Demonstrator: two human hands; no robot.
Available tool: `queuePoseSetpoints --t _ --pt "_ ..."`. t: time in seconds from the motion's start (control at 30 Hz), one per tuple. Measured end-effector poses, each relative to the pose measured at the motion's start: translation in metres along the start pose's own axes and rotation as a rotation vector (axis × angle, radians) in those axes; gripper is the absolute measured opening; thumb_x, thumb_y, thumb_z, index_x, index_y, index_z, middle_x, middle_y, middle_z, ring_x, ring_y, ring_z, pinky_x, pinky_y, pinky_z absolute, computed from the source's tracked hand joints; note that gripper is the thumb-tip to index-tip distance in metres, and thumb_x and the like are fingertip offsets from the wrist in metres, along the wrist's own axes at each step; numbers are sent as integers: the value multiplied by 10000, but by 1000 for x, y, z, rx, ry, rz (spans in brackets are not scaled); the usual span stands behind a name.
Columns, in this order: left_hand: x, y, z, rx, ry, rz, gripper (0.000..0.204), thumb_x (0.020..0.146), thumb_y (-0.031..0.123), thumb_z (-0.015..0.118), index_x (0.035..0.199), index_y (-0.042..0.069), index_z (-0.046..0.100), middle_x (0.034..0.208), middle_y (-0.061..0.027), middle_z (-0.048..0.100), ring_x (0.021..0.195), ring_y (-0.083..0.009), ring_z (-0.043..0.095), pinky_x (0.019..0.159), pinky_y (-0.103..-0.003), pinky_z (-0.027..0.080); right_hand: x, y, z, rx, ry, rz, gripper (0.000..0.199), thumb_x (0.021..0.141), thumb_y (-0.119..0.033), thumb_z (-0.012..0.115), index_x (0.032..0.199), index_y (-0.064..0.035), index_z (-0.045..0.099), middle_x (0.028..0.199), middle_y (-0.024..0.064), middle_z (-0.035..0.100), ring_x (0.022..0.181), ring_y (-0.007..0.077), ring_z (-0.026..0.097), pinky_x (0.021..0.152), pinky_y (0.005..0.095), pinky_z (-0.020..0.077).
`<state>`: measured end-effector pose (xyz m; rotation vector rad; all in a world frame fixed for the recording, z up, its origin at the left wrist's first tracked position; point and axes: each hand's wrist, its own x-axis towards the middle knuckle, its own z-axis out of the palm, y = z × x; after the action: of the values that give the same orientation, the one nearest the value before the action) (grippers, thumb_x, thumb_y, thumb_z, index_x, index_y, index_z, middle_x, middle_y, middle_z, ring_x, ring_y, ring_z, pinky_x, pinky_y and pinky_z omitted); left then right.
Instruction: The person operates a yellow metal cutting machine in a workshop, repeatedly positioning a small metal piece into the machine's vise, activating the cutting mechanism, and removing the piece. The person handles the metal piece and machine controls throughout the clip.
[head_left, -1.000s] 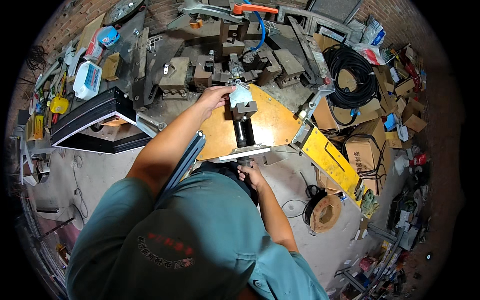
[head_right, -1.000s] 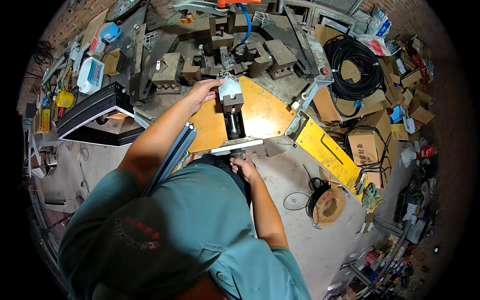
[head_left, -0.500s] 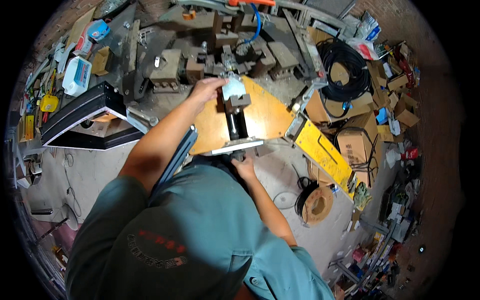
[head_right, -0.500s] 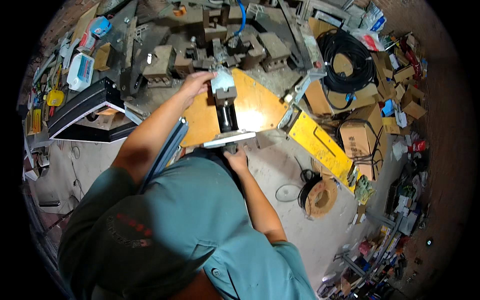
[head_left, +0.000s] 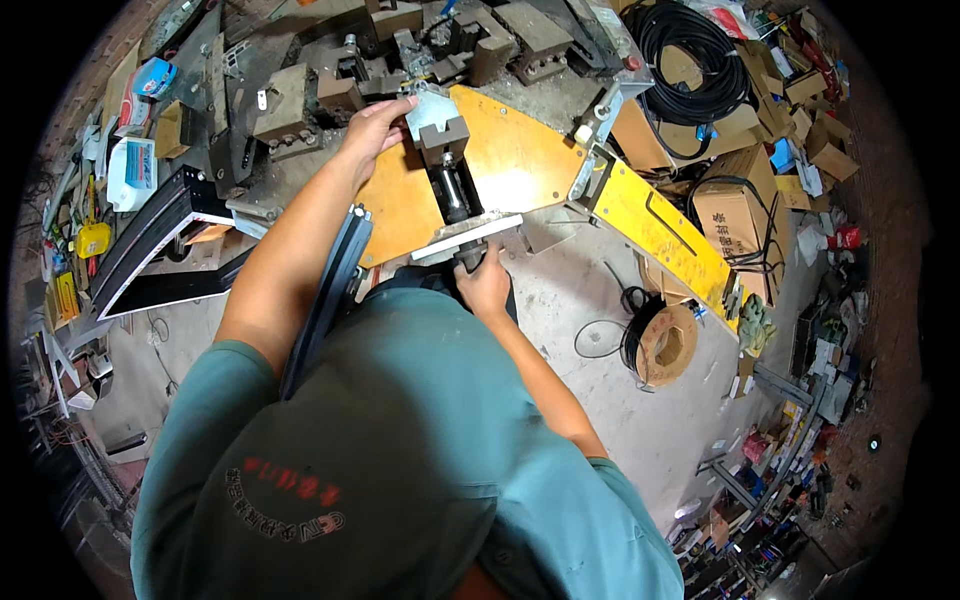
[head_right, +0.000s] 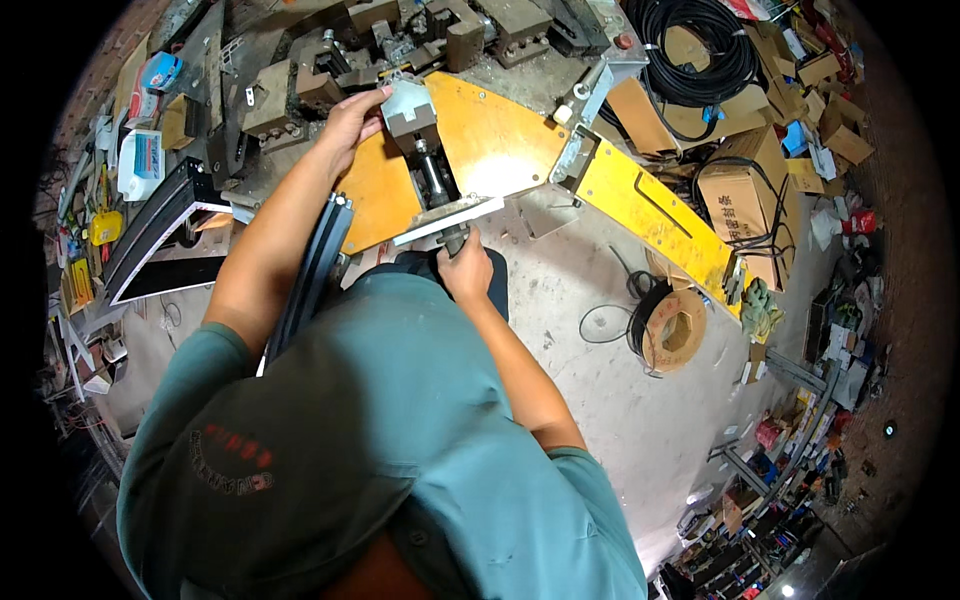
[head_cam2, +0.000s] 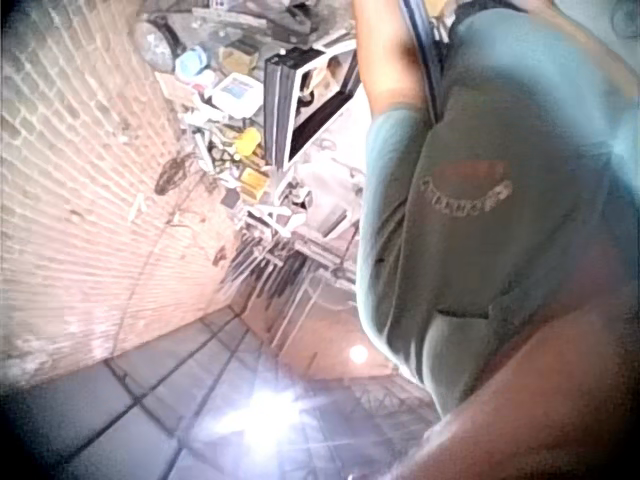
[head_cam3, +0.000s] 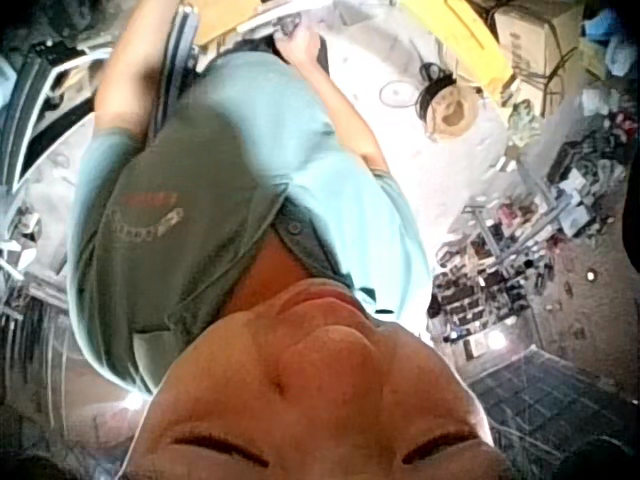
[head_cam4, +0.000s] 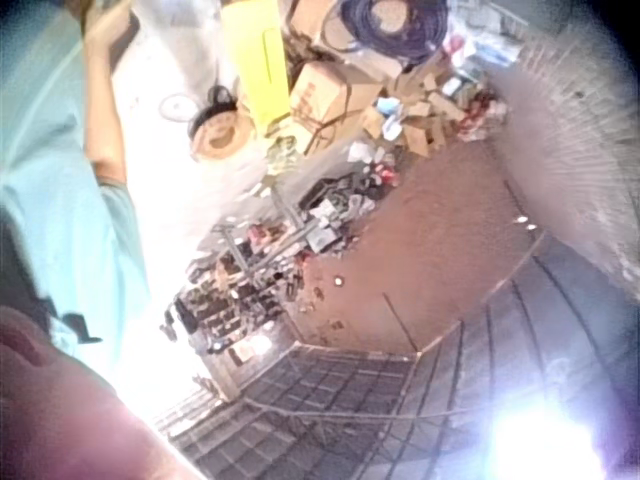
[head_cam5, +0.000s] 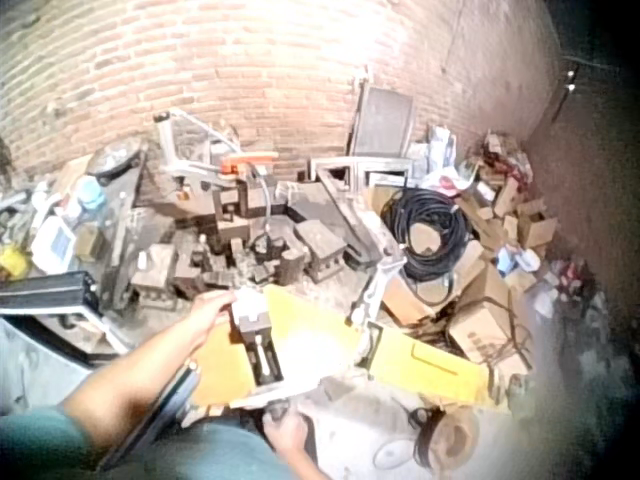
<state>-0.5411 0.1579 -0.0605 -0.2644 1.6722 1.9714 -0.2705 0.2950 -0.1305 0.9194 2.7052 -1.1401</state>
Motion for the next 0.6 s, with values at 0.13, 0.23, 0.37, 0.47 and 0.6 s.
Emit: queuePoseSetpoints --t 0.13,0.23,0.37,0.47,0.6 --pt "0 -1 4 -11 -21 7 360 832 331 786 1079 81 707 987 -16 685 911 -105 623 875 -256 489 21 47 13 669 -326 38 384 765 -124 723 1081 1 542 859 205 671 646 306 646 593 395 508" --pt "-1 -3 0 -1 17 15 322 841 316 781 1060 89 719 966 0 690 886 -97 623 849 -248 496 32 54 5 1046 -728 293 212 817 -62 669 970 5 537 813 113 628 553 126 541 493 285 431" --pt "2 -5 -3 -11 -13 -17 352 882 316 746 1122 65 690 1061 -32 692 963 -119 641 894 -261 494 14 27 10 192 -104 -8 573 688 -237 747 1148 50 561 921 273 693 828 430 689 802 476 541" --pt "-1 -3 -2 -7 -30 -9 340 874 318 754 1098 69 695 1022 -20 698 948 -111 643 891 -262 495 7 14 13 -39 59 -67 417 720 -203 739 1034 13 569 809 235 684 708 371 682 670 458 545" --pt "-1 -1 2 -46 -21 -30 297 854 307 777 1040 85 713 956 -8 696 886 -97 627 859 -256 483 32 51 3 1069 -728 293 163 802 -65 679 898 -19 555 712 78 623 535 107 549 471 263 422"
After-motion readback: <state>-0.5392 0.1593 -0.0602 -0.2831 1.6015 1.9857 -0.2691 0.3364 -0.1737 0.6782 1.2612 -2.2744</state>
